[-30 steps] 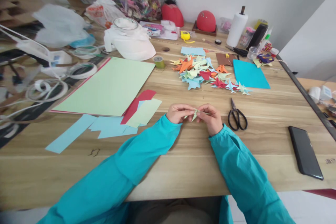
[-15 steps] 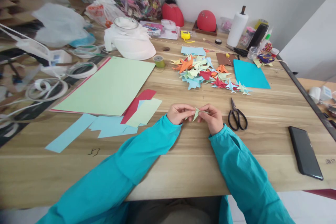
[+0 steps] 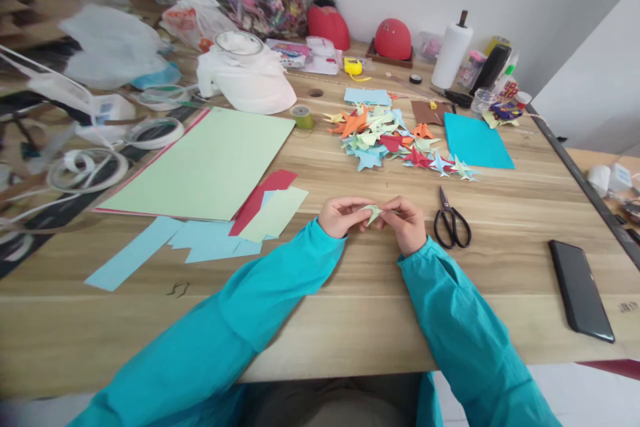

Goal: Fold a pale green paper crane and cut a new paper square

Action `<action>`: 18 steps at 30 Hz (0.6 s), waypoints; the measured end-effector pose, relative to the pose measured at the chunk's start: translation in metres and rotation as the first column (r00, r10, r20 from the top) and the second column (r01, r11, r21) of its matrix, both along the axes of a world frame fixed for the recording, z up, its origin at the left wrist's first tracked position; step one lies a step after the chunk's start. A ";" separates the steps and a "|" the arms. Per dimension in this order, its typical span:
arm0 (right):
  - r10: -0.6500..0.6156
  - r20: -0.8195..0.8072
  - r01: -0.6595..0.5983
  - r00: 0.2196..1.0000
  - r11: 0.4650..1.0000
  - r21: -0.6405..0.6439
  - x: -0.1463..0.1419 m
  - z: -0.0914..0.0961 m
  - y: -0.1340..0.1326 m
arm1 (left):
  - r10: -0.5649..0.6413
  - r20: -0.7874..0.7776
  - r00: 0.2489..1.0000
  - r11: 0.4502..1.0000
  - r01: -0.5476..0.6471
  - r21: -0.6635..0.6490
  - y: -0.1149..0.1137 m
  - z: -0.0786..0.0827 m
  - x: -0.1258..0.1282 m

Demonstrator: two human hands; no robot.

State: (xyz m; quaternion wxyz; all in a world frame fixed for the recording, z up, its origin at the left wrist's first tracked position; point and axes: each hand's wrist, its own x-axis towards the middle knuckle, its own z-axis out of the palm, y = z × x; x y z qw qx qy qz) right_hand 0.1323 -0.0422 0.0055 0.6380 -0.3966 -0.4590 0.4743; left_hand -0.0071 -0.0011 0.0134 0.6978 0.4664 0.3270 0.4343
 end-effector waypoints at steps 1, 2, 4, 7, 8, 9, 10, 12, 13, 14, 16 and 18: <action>0.008 0.006 -0.008 1.000 1.000 0.009 0.000 0.000 0.000 | 0.014 -0.001 1.000 1.000 -0.014 0.005 0.000 0.000 0.000; 0.014 0.012 -0.014 1.000 1.000 0.019 0.000 0.000 0.000 | 0.025 -0.004 1.000 1.000 -0.025 0.011 0.000 -0.001 0.000; 0.024 0.023 -0.024 0.999 0.999 0.031 0.001 0.000 0.000 | 0.034 -0.015 0.999 0.999 -0.034 0.023 0.000 0.000 0.000; 0.039 0.018 -0.039 0.999 0.999 0.026 0.001 0.000 -0.001 | 0.025 -0.026 0.999 0.998 -0.023 0.050 -0.001 0.001 -0.001; 0.043 0.014 -0.043 0.999 0.999 0.021 0.001 0.000 -0.001 | 0.025 -0.027 0.999 0.998 -0.023 0.057 -0.001 0.002 0.000; 0.046 0.011 -0.047 0.999 0.999 0.017 0.001 0.000 -0.001 | 0.027 -0.026 0.999 0.998 -0.025 0.063 -0.001 0.003 0.000; 0.049 0.008 -0.049 0.999 0.999 0.013 0.000 0.000 -0.001 | 0.029 -0.025 0.999 0.997 -0.027 0.067 -0.001 0.003 0.000; 0.054 0.002 -0.054 0.999 0.998 0.012 0.000 -0.001 -0.001 | 0.033 -0.022 0.999 0.997 -0.032 0.072 -0.001 0.004 0.000; 0.054 0.001 -0.054 0.999 0.998 0.015 0.000 -0.001 -0.001 | 0.035 -0.019 0.999 0.996 -0.034 0.077 -0.001 0.005 0.000; 0.053 0.003 -0.053 0.999 0.998 0.021 0.000 -0.001 -0.001 | 0.034 -0.018 0.999 0.996 -0.033 0.083 -0.001 0.005 0.000; 0.034 0.025 -0.035 0.999 0.999 0.041 0.000 0.001 -0.001 | 0.022 -0.021 1.000 0.997 -0.020 0.076 0.001 0.004 -0.002; 0.002 0.069 -0.007 0.998 0.998 0.066 0.000 0.003 -0.002 | -0.023 -0.004 1.000 0.999 0.024 0.033 0.002 0.003 -0.003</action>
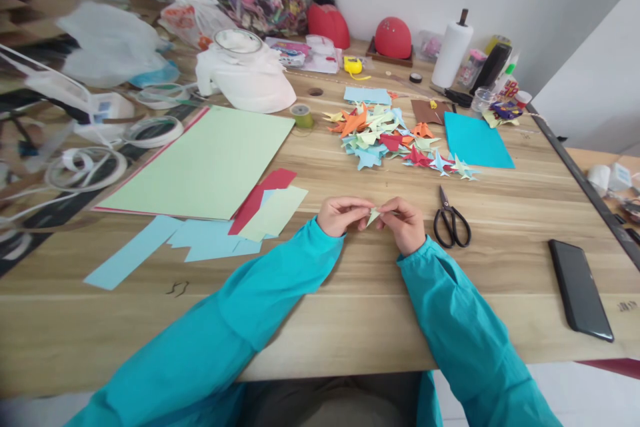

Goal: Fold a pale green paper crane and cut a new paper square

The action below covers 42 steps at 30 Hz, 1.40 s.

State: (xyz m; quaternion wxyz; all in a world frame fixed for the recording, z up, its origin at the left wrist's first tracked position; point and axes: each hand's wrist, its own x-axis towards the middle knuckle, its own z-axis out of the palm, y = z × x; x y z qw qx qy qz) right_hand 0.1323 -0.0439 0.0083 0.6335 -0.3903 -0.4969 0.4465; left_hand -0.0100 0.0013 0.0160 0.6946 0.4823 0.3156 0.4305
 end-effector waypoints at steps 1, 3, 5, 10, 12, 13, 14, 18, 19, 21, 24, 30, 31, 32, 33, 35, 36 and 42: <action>-0.016 0.028 0.016 0.999 1.000 0.015 0.000 0.001 0.000 | -0.027 0.019 0.999 0.999 0.028 -0.034 0.001 -0.001 -0.001; -0.043 0.086 0.038 0.995 0.998 0.051 -0.001 0.004 -0.001 | -0.057 0.050 0.997 0.994 0.061 -0.086 0.002 -0.003 -0.001; -0.050 0.145 0.037 0.988 0.995 0.092 -0.001 0.005 -0.001 | -0.045 0.032 0.998 0.995 0.048 -0.085 0.002 -0.004 0.000; -0.052 0.285 0.005 0.957 0.987 0.162 0.000 0.003 -0.002 | -0.009 -0.067 0.998 0.999 0.012 0.049 0.000 -0.003 0.003; -0.067 0.300 0.020 0.951 0.987 0.156 0.000 0.002 -0.002 | 0.013 -0.088 0.996 0.995 -0.004 0.095 0.001 -0.003 0.003; -0.080 0.298 0.039 0.951 0.989 0.141 0.000 0.001 -0.002 | 0.027 -0.103 0.994 0.994 -0.015 0.112 0.002 -0.003 0.002; -0.097 0.292 0.066 0.951 0.991 0.116 -0.001 0.001 -0.002 | 0.040 -0.122 0.992 0.991 -0.025 0.128 0.003 -0.004 0.002; -0.152 0.279 0.154 0.948 0.988 0.014 -0.002 0.003 -0.002 | 0.073 -0.181 0.981 0.981 -0.038 0.188 0.005 -0.005 0.000; -0.157 0.278 0.162 0.948 0.987 0.005 -0.002 0.003 -0.002 | 0.077 -0.186 0.980 0.978 -0.038 0.204 0.005 -0.005 -0.001; -0.160 0.271 0.167 0.949 0.986 -0.003 -0.002 0.003 -0.001 | 0.084 -0.194 0.977 0.972 -0.037 0.232 0.004 -0.005 -0.001; -0.157 0.242 0.168 0.958 0.985 -0.028 -0.002 0.002 -0.001 | 0.106 -0.218 0.970 0.962 -0.044 0.269 0.003 -0.005 -0.001; -0.156 0.193 0.176 0.969 0.980 -0.090 -0.002 0.003 -0.001 | 0.119 -0.221 0.968 0.956 -0.051 0.290 0.001 -0.001 -0.002; -0.153 0.186 0.174 0.971 0.979 -0.102 -0.001 0.003 -0.001 | 0.118 -0.215 0.969 0.959 -0.055 0.279 0.001 -0.001 -0.002; -0.144 0.177 0.165 0.974 0.980 -0.114 -0.001 0.004 -0.001 | 0.120 -0.212 0.970 0.962 -0.060 0.268 0.001 -0.001 -0.002; -0.124 0.163 0.145 0.979 0.982 -0.125 -0.001 0.004 -0.001 | 0.122 -0.214 0.969 0.964 -0.064 0.257 0.002 -0.001 -0.002; -0.059 0.120 0.075 0.991 0.988 -0.137 0.000 0.005 -0.001 | 0.130 -0.226 0.965 0.969 -0.075 0.236 0.002 -0.002 -0.002; -0.026 0.097 0.039 0.995 0.989 -0.141 0.000 0.006 -0.001 | 0.133 -0.232 0.964 0.971 -0.079 0.227 0.003 -0.003 -0.002; -0.043 0.088 0.058 0.995 0.983 -0.176 -0.004 0.009 0.000 | 0.126 -0.229 0.965 0.973 -0.075 0.217 0.001 -0.005 -0.001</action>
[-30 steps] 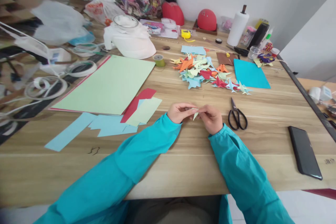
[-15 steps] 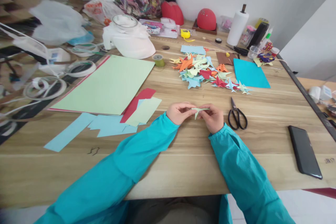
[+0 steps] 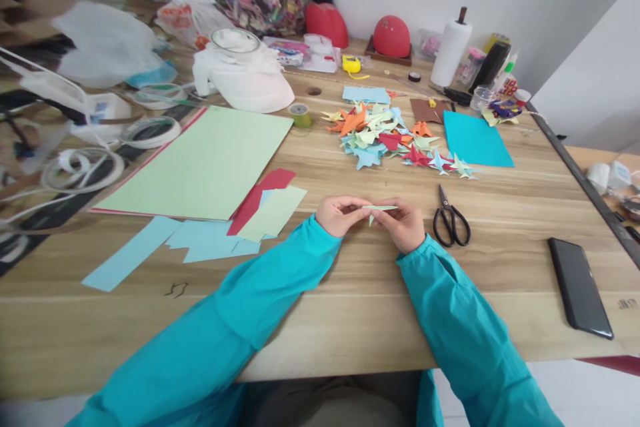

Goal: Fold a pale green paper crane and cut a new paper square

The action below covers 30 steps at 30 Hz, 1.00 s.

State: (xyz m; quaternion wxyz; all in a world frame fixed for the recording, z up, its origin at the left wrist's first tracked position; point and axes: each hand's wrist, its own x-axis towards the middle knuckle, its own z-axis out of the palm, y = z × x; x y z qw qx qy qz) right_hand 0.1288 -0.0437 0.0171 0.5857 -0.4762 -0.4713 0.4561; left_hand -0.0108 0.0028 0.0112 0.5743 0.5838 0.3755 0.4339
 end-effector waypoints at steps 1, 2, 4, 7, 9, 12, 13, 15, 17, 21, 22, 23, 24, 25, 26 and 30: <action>-0.005 0.005 0.005 1.000 1.000 0.000 0.000 0.000 0.000 | 0.001 0.003 1.000 1.000 -0.001 -0.006 0.000 0.000 0.000; -0.006 0.007 0.006 1.000 1.000 0.000 0.000 0.001 0.000 | 0.003 0.008 1.000 1.000 -0.003 -0.013 -0.001 0.001 0.001; -0.007 0.007 0.007 1.000 1.000 -0.004 -0.001 0.002 0.001 | 0.006 0.020 1.000 1.000 -0.005 -0.024 -0.001 0.001 0.001; -0.007 0.001 0.007 1.000 1.000 -0.012 -0.001 0.003 0.000 | 0.007 0.031 0.999 0.999 -0.006 -0.032 0.000 0.001 0.001; -0.003 -0.012 0.003 1.000 1.000 -0.016 -0.001 0.003 0.000 | -0.001 0.045 0.999 0.999 0.002 -0.038 0.000 0.000 0.000; 0.006 -0.034 -0.006 0.999 1.000 -0.010 0.000 0.000 0.000 | -0.016 0.084 0.996 0.999 0.019 -0.031 0.001 -0.001 0.000; 0.010 -0.038 -0.010 0.999 1.000 -0.005 0.000 -0.001 0.000 | -0.026 0.097 0.995 0.999 0.028 -0.026 0.001 -0.001 0.000; 0.019 -0.045 -0.019 0.999 1.000 0.002 0.001 -0.003 0.001 | -0.047 0.118 0.992 0.998 0.052 -0.033 0.002 -0.001 -0.001; 0.027 -0.053 -0.027 0.998 1.000 0.005 0.001 -0.004 0.001 | -0.075 0.131 0.989 0.994 0.085 -0.071 0.002 -0.001 -0.001; 0.048 -0.068 -0.048 0.997 0.999 -0.005 0.003 -0.004 0.002 | -0.111 0.185 0.976 0.979 0.140 -0.149 0.001 0.002 0.000; 0.050 -0.071 -0.051 0.996 0.999 -0.012 0.002 -0.004 0.002 | -0.112 0.208 0.972 0.976 0.147 -0.161 0.001 0.004 0.000; 0.051 -0.072 -0.053 0.996 0.998 -0.020 0.002 -0.003 0.001 | -0.115 0.228 0.967 0.973 0.156 -0.171 0.000 0.005 0.001; 0.052 -0.069 -0.054 0.996 0.998 -0.028 0.002 -0.002 0.001 | -0.122 0.241 0.963 0.970 0.167 -0.176 -0.001 0.007 0.002; 0.052 -0.063 -0.054 0.997 0.998 -0.035 0.001 -0.002 0.001 | -0.132 0.243 0.961 0.968 0.178 -0.177 -0.002 0.008 0.002; 0.053 -0.055 -0.056 0.997 0.998 -0.042 0.000 -0.001 0.001 | -0.145 0.233 0.962 0.967 0.188 -0.173 -0.003 0.009 0.003; 0.062 -0.031 -0.064 0.998 0.996 -0.065 0.000 0.000 0.000 | -0.153 0.163 0.975 0.966 0.182 -0.181 -0.002 0.005 0.002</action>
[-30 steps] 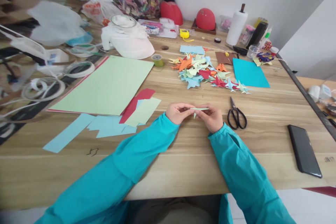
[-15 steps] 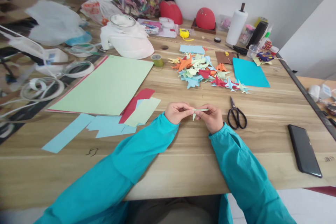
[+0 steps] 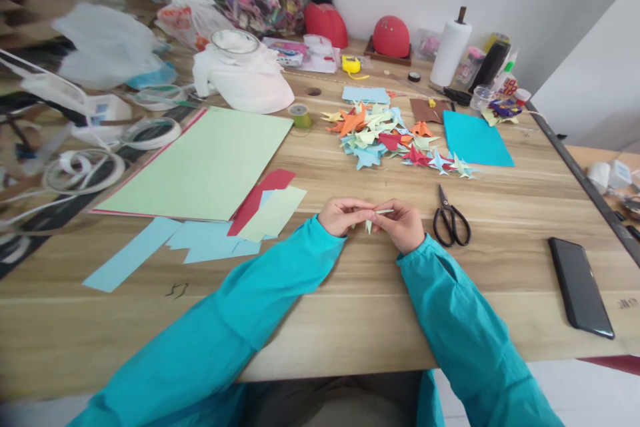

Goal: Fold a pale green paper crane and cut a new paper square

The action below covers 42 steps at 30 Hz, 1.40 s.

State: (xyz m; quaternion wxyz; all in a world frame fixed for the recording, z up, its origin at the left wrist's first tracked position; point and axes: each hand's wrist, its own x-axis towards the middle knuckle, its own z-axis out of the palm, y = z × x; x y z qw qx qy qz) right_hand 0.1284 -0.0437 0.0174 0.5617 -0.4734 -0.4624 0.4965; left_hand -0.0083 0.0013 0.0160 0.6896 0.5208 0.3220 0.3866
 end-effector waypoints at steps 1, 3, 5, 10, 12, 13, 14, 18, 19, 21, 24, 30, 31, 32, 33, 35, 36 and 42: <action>0.012 -0.006 -0.012 1.000 1.000 -0.001 0.000 0.000 0.000 | 0.009 -0.005 1.000 1.000 -0.009 -0.015 0.001 -0.003 0.000; 0.047 -0.027 -0.047 0.999 0.999 0.012 0.001 -0.001 0.000 | 0.032 0.021 0.999 0.998 -0.031 -0.061 0.003 -0.009 0.000; 0.059 -0.040 -0.058 0.997 0.997 0.044 0.003 -0.002 0.000 | 0.047 0.063 0.997 0.993 -0.040 -0.107 0.005 -0.014 0.000; 0.029 -0.024 -0.027 0.999 0.996 0.083 0.005 -0.004 0.001 | -0.029 0.077 0.997 0.984 0.042 -0.173 0.005 -0.011 0.000; 0.033 -0.024 -0.032 0.999 0.997 0.073 0.006 -0.003 0.001 | -0.056 0.081 0.995 0.977 0.072 -0.202 0.004 -0.006 0.000; 0.035 -0.023 -0.034 0.999 0.997 0.066 0.006 -0.003 0.001 | -0.061 0.084 0.995 0.973 0.078 -0.217 0.004 -0.004 0.000; 0.036 -0.020 -0.035 0.999 0.998 0.057 0.006 -0.002 0.001 | -0.062 0.086 0.994 0.970 0.081 -0.228 0.003 -0.003 0.000; 0.025 -0.005 -0.024 1.000 0.999 0.041 0.006 0.000 0.001 | -0.068 0.055 0.996 0.974 0.078 -0.213 0.003 -0.005 0.001; 0.017 -0.004 -0.017 1.000 0.999 0.045 0.006 0.001 0.001 | -0.066 0.037 0.997 0.978 0.072 -0.195 0.004 -0.006 0.001; 0.006 -0.001 -0.006 1.000 0.998 0.063 0.006 0.000 0.001 | -0.060 0.001 0.998 0.986 0.059 -0.153 0.004 -0.010 0.001; -0.014 0.003 0.013 1.000 0.997 0.079 0.005 0.000 0.002 | -0.061 -0.038 0.997 0.992 0.056 -0.115 0.005 -0.014 0.001; -0.002 -0.007 0.003 1.000 0.999 0.043 0.007 0.000 0.000 | -0.069 -0.059 0.996 0.993 0.063 -0.097 0.003 -0.011 -0.001; 0.006 -0.013 -0.005 1.000 0.999 0.040 0.007 0.000 0.000 | -0.071 -0.062 0.996 0.993 0.065 -0.096 0.003 -0.009 -0.001; 0.014 -0.017 -0.013 1.000 0.999 0.040 0.007 -0.001 0.000 | -0.070 -0.067 0.995 0.993 0.064 -0.095 0.002 -0.008 -0.001; 0.022 -0.019 -0.022 1.000 0.999 0.040 0.008 -0.001 0.000 | -0.068 -0.075 0.995 0.994 0.061 -0.094 0.002 -0.007 -0.001; 0.034 -0.021 -0.033 0.999 0.999 0.040 0.008 -0.002 0.000 | -0.052 -0.085 0.995 0.995 0.044 -0.093 0.002 -0.006 -0.002; 0.037 -0.020 -0.037 0.999 0.999 0.037 0.009 -0.002 0.000 | -0.044 -0.088 0.995 0.995 0.036 -0.094 0.002 -0.005 -0.002; 0.042 -0.021 -0.042 0.999 0.999 0.026 0.009 -0.003 0.000 | -0.008 -0.086 0.996 0.997 0.001 -0.082 0.002 -0.006 -0.001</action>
